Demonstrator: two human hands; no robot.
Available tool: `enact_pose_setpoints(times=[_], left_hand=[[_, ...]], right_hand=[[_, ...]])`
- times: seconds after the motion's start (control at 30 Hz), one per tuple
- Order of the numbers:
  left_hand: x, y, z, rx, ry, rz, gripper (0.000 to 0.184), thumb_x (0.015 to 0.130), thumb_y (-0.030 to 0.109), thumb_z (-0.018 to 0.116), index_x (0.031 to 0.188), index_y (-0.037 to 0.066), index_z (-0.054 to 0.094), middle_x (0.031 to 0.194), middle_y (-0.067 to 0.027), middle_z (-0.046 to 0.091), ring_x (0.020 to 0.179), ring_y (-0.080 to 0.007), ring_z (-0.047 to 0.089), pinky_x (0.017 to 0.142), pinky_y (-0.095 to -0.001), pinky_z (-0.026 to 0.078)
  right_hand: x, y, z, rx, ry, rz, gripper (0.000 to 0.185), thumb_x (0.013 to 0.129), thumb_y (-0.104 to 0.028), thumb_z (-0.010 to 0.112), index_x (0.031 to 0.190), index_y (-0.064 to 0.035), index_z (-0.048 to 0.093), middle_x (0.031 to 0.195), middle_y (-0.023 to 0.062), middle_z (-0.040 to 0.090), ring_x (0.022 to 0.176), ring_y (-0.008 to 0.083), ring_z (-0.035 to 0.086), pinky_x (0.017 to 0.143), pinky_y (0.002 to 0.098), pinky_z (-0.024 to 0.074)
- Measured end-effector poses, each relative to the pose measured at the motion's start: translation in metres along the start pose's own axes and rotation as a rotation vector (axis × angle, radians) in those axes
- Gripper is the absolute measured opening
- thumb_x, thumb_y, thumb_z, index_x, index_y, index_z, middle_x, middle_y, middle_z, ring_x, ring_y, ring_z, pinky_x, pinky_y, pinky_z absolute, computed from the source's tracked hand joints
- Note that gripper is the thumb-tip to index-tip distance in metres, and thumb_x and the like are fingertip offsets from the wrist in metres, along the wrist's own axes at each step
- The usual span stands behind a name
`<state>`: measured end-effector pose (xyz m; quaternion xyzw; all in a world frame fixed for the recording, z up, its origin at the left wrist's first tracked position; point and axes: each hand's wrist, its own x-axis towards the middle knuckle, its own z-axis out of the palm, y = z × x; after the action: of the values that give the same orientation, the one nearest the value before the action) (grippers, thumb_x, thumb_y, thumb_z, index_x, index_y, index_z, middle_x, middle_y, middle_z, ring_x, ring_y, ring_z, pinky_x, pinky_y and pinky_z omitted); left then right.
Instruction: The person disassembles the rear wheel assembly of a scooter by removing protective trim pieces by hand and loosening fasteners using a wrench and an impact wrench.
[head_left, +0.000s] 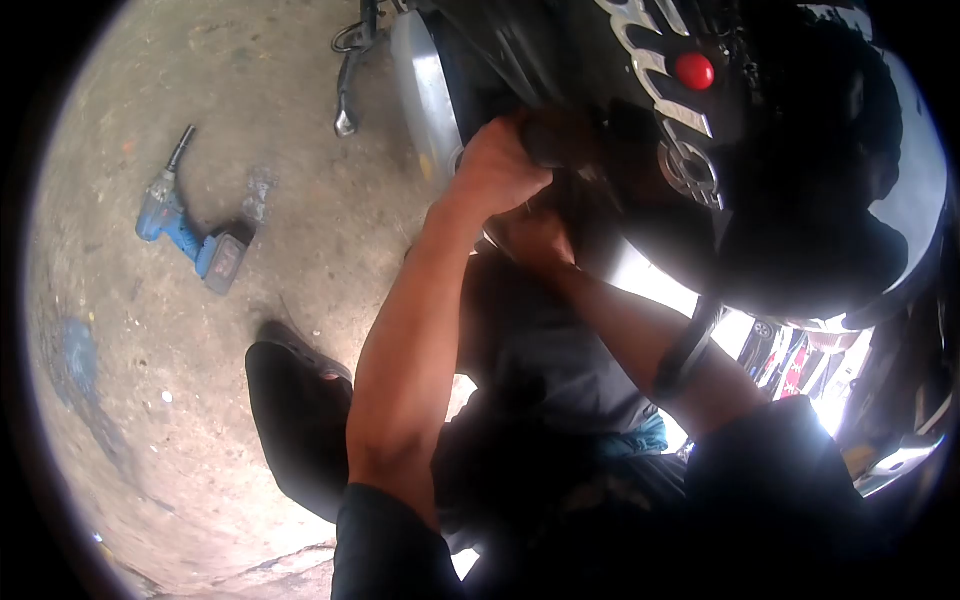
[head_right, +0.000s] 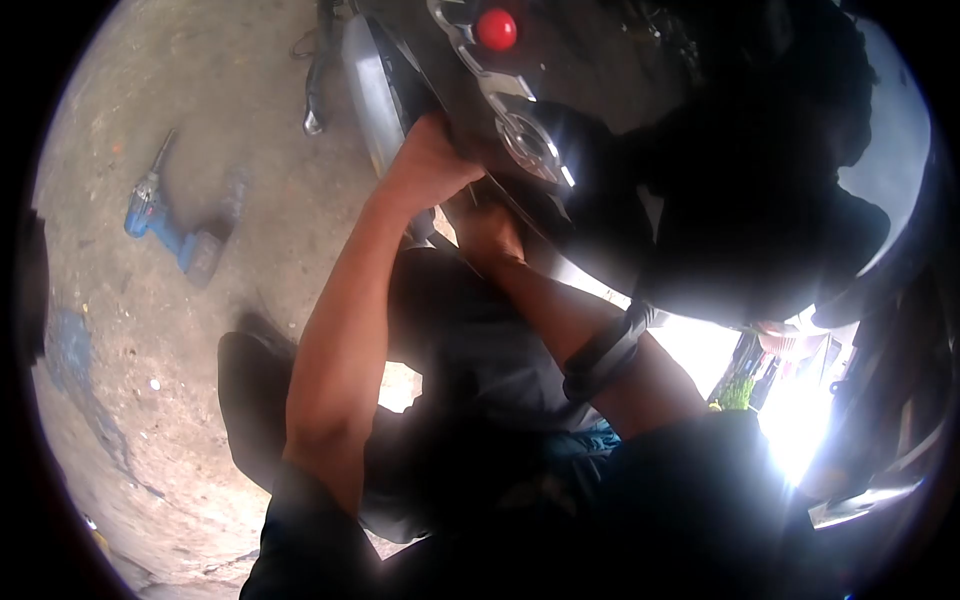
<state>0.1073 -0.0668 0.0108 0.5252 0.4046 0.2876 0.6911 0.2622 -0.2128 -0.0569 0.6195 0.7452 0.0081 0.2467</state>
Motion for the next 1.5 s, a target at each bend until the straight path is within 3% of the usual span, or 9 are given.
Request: enact_pose_setpoints(times=[0.1, 0.47, 0.5, 0.6, 0.67, 0.77, 1.13, 1.33, 1.5], left_hand=[[0.003, -0.006, 0.000, 0.025, 0.023, -0.002, 0.047, 0.068, 0.012, 0.067, 0.114, 0.003, 0.063, 0.103, -0.0226, 0.067, 0.103, -0.0380, 0.062, 0.088, -0.0408, 0.051], [-0.004, 0.010, -0.001, -0.021, 0.079, 0.002, 0.052, 0.066, 0.012, 0.069, 0.116, 0.003, 0.062, 0.102, -0.0237, 0.067, 0.101, -0.0391, 0.063, 0.087, -0.0411, 0.052], [-0.004, 0.010, 0.001, -0.020, 0.068, -0.001, 0.052, 0.066, 0.011, 0.068, 0.117, 0.003, 0.062, 0.102, -0.0240, 0.067, 0.101, -0.0392, 0.063, 0.087, -0.0410, 0.052], [0.006, -0.006, 0.002, 0.013, 0.075, 0.005, 0.052, 0.066, 0.011, 0.068, 0.118, 0.003, 0.061, 0.103, -0.0248, 0.066, 0.101, -0.0394, 0.063, 0.088, -0.0407, 0.051], [0.004, -0.014, 0.010, 0.034, 0.065, 0.022, 0.052, 0.067, 0.011, 0.068, 0.118, 0.002, 0.061, 0.104, -0.0250, 0.066, 0.102, -0.0395, 0.063, 0.089, -0.0407, 0.051], [0.004, -0.019, 0.013, -0.079, 0.047, -0.061, 0.053, 0.067, 0.010, 0.068, 0.119, 0.001, 0.060, 0.105, -0.0247, 0.066, 0.104, -0.0392, 0.062, 0.090, -0.0402, 0.051], [0.005, -0.015, 0.012, -0.121, 0.045, -0.029, 0.051, 0.067, 0.007, 0.069, 0.117, 0.000, 0.061, 0.104, -0.0246, 0.066, 0.104, -0.0386, 0.062, 0.091, -0.0400, 0.051], [0.008, -0.017, 0.016, -0.070, 0.078, 0.029, 0.047, 0.067, 0.006, 0.068, 0.114, 0.000, 0.062, 0.101, -0.0248, 0.067, 0.103, -0.0392, 0.062, 0.089, -0.0408, 0.051], [0.009, -0.023, 0.022, -0.127, 0.104, 0.039, 0.044, 0.067, 0.006, 0.068, 0.111, 0.000, 0.063, 0.099, -0.0248, 0.067, 0.103, -0.0397, 0.062, 0.089, -0.0408, 0.051]], right_hand=[[0.006, 0.000, 0.016, 0.109, 0.171, 0.049, 0.011, 0.083, -0.020, 0.058, 0.080, -0.0126, 0.065, 0.066, 0.0059, 0.064, 0.060, 0.0222, 0.064, 0.054, 0.0388, 0.0470], [0.035, 0.003, -0.060, 0.421, -0.539, 0.170, 0.022, 0.092, -0.012, 0.049, 0.100, 0.0022, 0.062, 0.078, 0.0184, 0.068, 0.070, 0.0299, 0.070, 0.060, 0.0430, 0.0551], [0.035, 0.005, -0.058, 0.374, -0.540, 0.158, 0.023, 0.093, -0.014, 0.048, 0.102, 0.0027, 0.062, 0.080, 0.0194, 0.068, 0.074, 0.0302, 0.071, 0.063, 0.0432, 0.0551], [0.031, -0.006, -0.027, 0.406, 0.153, 0.150, 0.025, 0.094, -0.016, 0.047, 0.100, 0.0026, 0.063, 0.085, 0.0207, 0.068, 0.082, 0.0312, 0.070, 0.069, 0.0442, 0.0542], [0.019, -0.005, 0.022, 0.366, 0.349, 0.191, 0.024, 0.093, -0.017, 0.049, 0.096, 0.0011, 0.065, 0.087, 0.0193, 0.068, 0.084, 0.0309, 0.070, 0.071, 0.0442, 0.0535], [0.020, 0.003, 0.047, 0.125, 0.098, 0.168, 0.019, 0.089, -0.017, 0.054, 0.092, -0.0031, 0.067, 0.087, 0.0152, 0.069, 0.080, 0.0289, 0.069, 0.070, 0.0426, 0.0529], [0.014, 0.003, 0.022, -0.194, 0.085, -0.086, 0.013, 0.086, -0.013, 0.057, 0.084, -0.0105, 0.070, 0.081, 0.0096, 0.068, 0.072, 0.0240, 0.067, 0.061, 0.0385, 0.0516], [0.021, -0.010, -0.028, -0.163, -0.328, -0.033, 0.012, 0.087, -0.013, 0.057, 0.087, -0.0114, 0.069, 0.086, 0.0086, 0.069, 0.079, 0.0220, 0.068, 0.063, 0.0358, 0.0511], [0.023, 0.000, -0.003, -0.227, -0.075, -0.123, 0.013, 0.087, -0.011, 0.057, 0.086, -0.0125, 0.069, 0.086, 0.0069, 0.069, 0.076, 0.0217, 0.067, 0.061, 0.0353, 0.0502]])
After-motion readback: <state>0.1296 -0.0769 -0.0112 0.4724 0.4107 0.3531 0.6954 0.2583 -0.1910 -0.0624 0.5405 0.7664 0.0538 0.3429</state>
